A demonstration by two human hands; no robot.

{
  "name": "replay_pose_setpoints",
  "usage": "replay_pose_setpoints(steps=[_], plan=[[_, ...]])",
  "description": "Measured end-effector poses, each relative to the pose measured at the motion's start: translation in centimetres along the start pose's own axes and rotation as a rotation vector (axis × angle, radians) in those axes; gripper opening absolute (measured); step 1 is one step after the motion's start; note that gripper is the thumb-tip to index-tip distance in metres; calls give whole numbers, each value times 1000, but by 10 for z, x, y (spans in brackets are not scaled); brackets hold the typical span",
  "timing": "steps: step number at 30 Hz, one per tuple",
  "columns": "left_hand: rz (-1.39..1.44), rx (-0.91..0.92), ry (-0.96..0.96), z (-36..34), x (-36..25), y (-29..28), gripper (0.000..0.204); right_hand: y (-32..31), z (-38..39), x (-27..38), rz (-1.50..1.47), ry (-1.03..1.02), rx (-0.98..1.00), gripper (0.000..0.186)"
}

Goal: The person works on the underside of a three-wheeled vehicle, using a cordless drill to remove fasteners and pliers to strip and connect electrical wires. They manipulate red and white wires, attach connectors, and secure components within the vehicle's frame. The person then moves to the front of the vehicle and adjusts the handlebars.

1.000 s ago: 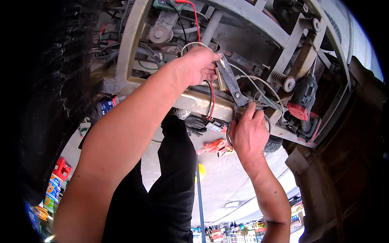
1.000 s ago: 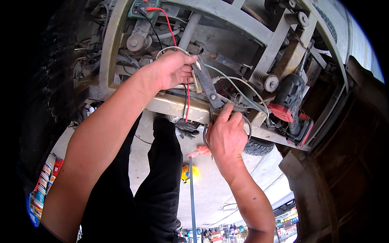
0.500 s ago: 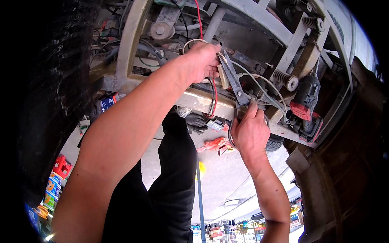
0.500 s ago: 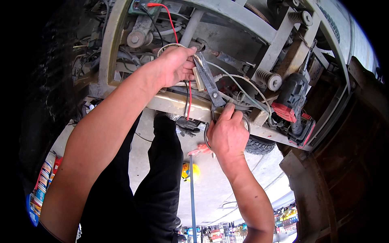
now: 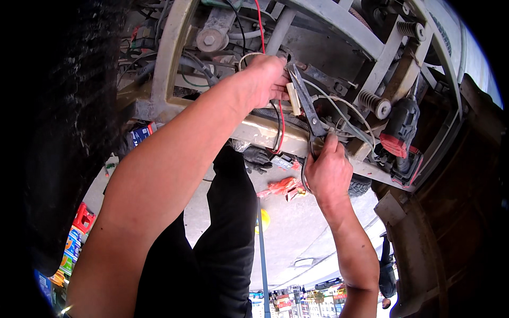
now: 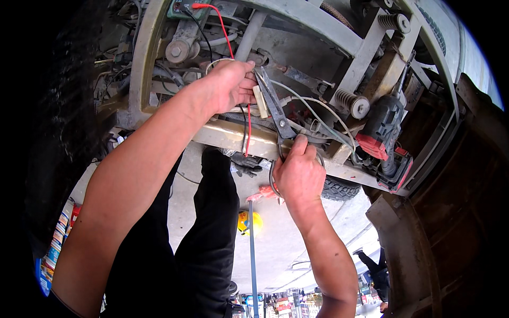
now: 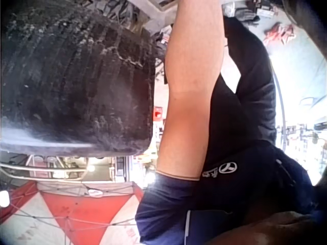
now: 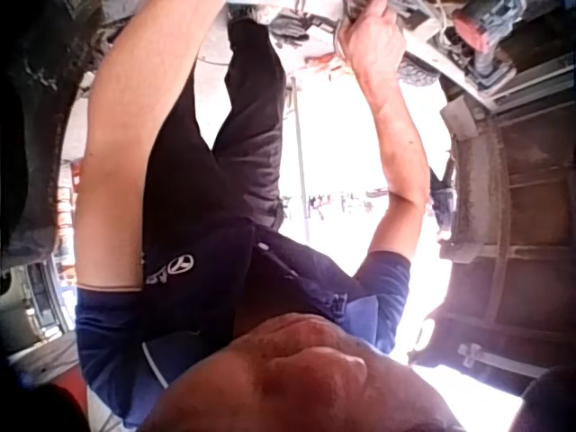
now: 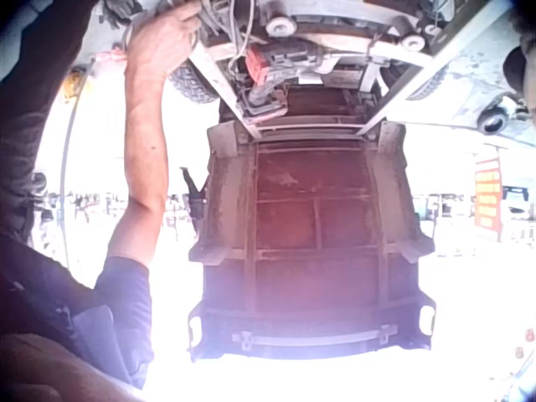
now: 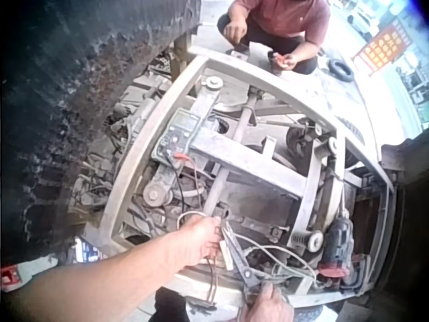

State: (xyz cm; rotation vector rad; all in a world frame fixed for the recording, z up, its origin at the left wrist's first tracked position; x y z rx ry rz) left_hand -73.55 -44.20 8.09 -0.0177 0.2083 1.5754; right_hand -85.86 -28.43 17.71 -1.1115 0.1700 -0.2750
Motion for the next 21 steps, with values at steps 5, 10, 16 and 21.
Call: replay_pose_setpoints(steps=[5,10,16,21], plan=[[29,-11,-31,-1,0,0,32,-4,-2,2,0,63,12,53],[27,-2,-66,-2,-1,0,31,-9,-6,8,16,51,32,53],[45,-3,-115,0,-2,1,31,-8,-12,12,35,54,49,53],[45,-35,-128,-1,-1,1,33,-5,-15,6,36,50,87,53]])
Point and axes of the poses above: each hand's wrist, its own z-axis away from the middle knuckle, its own y-axis out of the palm, x = y × z, the point moved 1 cm from there along -z, towards the middle knuckle, and after that the axes turned 10 degrees about -x, right-handed, at the moved point
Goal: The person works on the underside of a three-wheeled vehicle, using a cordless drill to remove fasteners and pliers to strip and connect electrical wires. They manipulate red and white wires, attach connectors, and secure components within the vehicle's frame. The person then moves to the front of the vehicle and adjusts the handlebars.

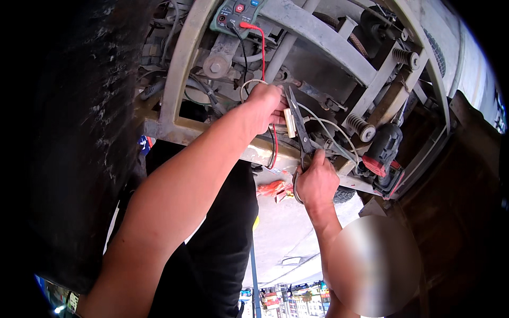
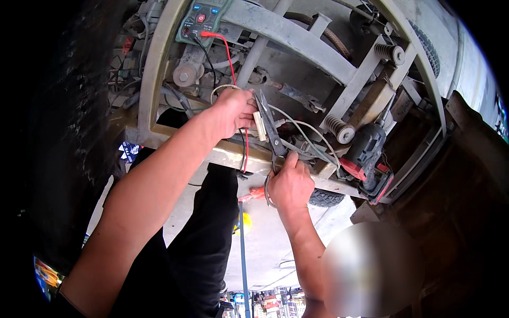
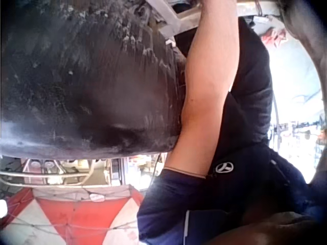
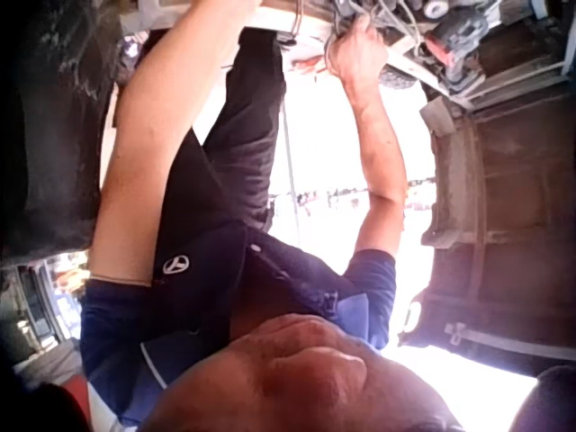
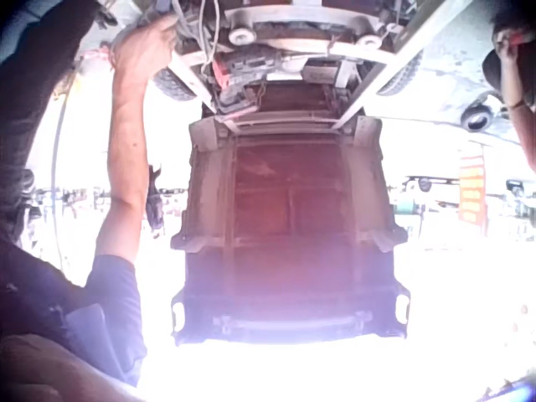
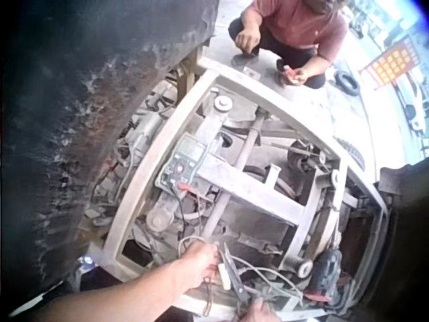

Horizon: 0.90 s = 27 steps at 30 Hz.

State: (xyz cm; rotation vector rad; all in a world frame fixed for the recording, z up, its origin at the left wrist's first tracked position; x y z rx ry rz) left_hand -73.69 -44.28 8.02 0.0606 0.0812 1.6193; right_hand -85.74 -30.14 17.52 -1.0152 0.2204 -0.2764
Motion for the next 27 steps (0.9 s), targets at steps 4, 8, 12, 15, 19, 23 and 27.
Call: replay_pose_setpoints(steps=[4,8,12,15,19,23,27], plan=[[-13,9,15,0,1,-1,35,5,-1,-6,-53,-15,19,53],[-43,-14,40,3,-1,-3,36,5,-1,-11,-121,-16,55,52],[-64,-29,94,6,0,-2,38,-3,1,-6,-99,-8,12,51],[-48,-35,91,7,2,0,34,-10,-2,-2,-81,-1,-18,51],[-23,-43,79,8,3,0,32,-18,-5,4,-178,47,87,47],[7,-31,62,8,2,0,32,-19,-9,7,-121,39,68,47],[16,-15,53,8,1,0,32,-16,-8,7,-85,27,37,52]])
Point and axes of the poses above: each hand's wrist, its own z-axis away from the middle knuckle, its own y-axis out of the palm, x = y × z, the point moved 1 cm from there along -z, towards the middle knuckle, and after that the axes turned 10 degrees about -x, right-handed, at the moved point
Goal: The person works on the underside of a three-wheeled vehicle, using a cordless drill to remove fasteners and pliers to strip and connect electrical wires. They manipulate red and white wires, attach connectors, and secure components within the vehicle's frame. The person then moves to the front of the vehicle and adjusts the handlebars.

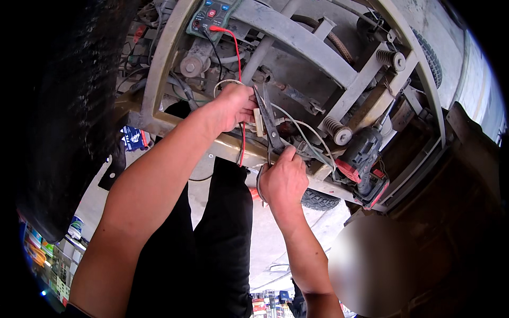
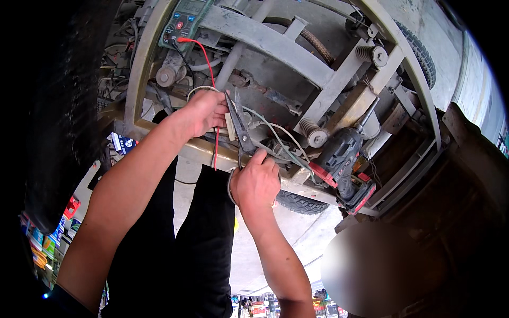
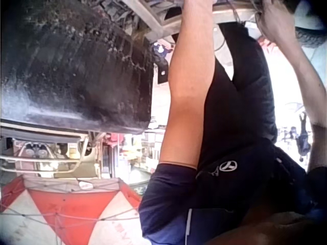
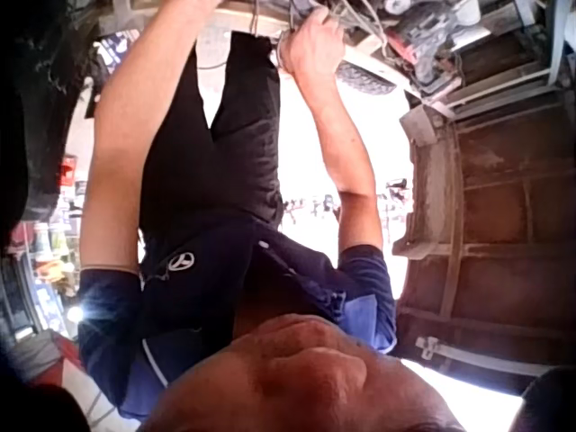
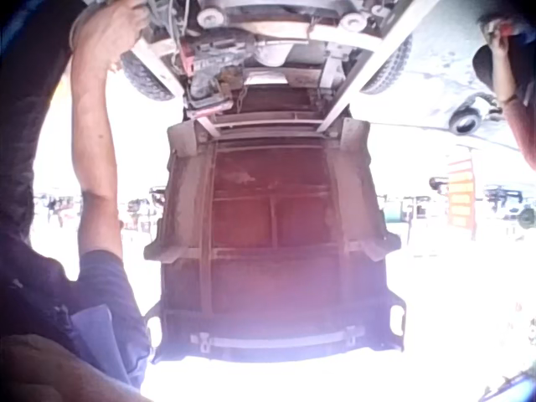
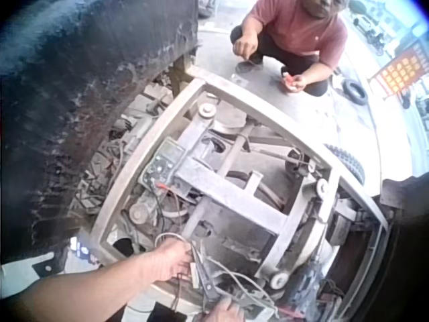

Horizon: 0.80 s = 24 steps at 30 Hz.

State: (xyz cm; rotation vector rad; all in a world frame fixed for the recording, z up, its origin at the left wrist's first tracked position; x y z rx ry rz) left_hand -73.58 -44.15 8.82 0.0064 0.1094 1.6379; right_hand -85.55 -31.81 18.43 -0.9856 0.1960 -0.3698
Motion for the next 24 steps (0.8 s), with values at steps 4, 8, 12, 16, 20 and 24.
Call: replay_pose_setpoints(steps=[4,8,12,16,20,24], plan=[[-24,-25,-3,-1,0,1,31,6,3,-1,18,9,-15,52],[-41,-19,-16,-3,-1,0,32,13,0,-5,-12,61,89,52],[-55,51,-11,-2,-2,-3,35,2,0,-19,-153,141,-104,43],[-125,106,128,3,0,-4,31,-15,7,-39,-352,314,-358,43],[-377,177,327,7,2,-4,26,-10,32,-56,-477,432,-366,48],[-330,146,327,8,3,-4,25,19,70,-79,-381,436,-324,59]])
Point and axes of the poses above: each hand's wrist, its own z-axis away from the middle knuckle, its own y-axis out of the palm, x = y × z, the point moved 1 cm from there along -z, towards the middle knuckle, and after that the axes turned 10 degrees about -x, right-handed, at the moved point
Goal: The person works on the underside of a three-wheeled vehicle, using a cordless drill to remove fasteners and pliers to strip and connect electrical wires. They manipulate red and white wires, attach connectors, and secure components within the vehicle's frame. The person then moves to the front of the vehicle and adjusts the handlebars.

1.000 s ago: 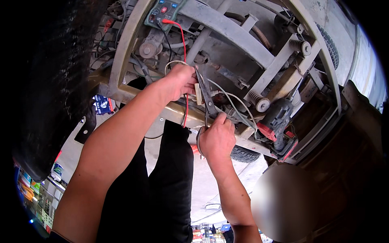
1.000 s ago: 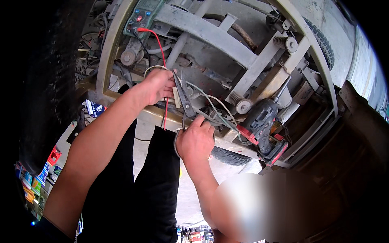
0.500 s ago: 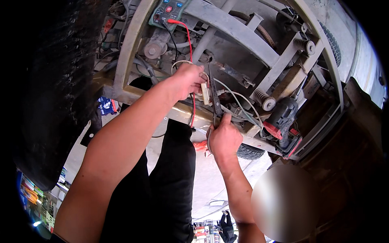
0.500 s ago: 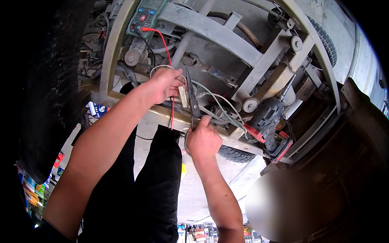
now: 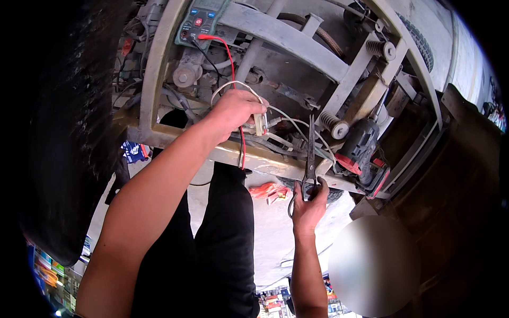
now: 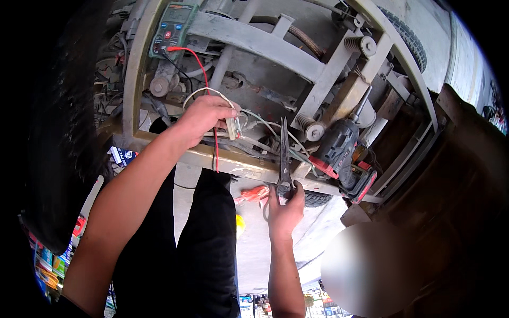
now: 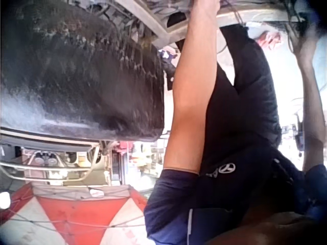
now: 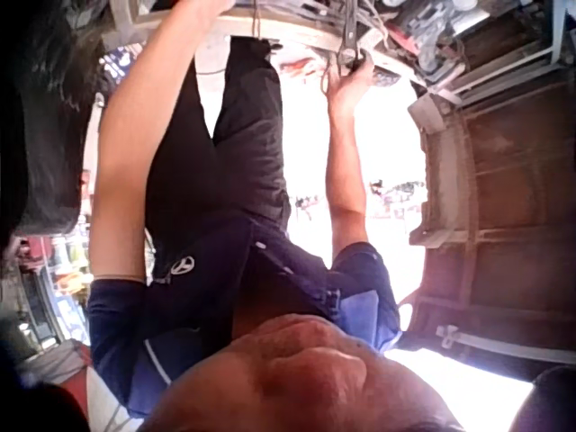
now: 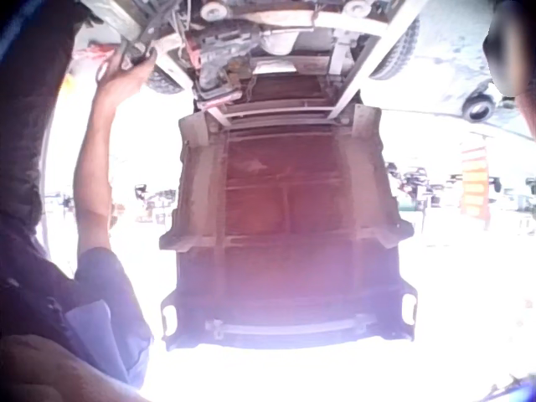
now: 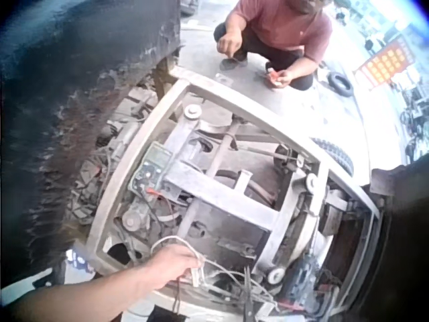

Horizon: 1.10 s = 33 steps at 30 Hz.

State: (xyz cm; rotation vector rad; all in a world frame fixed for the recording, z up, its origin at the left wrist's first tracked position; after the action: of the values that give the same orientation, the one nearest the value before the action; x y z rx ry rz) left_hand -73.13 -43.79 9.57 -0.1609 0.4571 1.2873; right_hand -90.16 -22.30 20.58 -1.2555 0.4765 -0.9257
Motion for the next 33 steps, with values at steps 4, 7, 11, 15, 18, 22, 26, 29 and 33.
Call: replay_pose_setpoints(steps=[4,7,11,15,18,22,26,29,33], plan=[[11,-39,9,0,-2,1,20,0,-3,-47,-11,-168,-59,58],[14,-22,-5,2,-5,1,18,-6,-21,-63,57,-230,-58,48],[-5,-18,-61,6,-11,0,20,-16,-37,-50,57,-294,-63,33],[-7,-53,-95,7,-16,0,18,-20,-28,-5,-94,-315,-108,32],[-62,-52,-94,6,-20,-1,17,-10,-18,46,-384,-240,-99,25],[-94,-39,-92,6,-24,-1,15,33,-37,118,-536,-234,52,23],[-95,-61,-106,9,-24,-2,15,59,-55,155,-272,-111,254,24],[-69,-53,-130,9,-24,-6,15,64,-60,160,-178,-5,386,21],[-4,14,-144,9,-23,-16,15,65,-64,157,-314,42,372,20]])
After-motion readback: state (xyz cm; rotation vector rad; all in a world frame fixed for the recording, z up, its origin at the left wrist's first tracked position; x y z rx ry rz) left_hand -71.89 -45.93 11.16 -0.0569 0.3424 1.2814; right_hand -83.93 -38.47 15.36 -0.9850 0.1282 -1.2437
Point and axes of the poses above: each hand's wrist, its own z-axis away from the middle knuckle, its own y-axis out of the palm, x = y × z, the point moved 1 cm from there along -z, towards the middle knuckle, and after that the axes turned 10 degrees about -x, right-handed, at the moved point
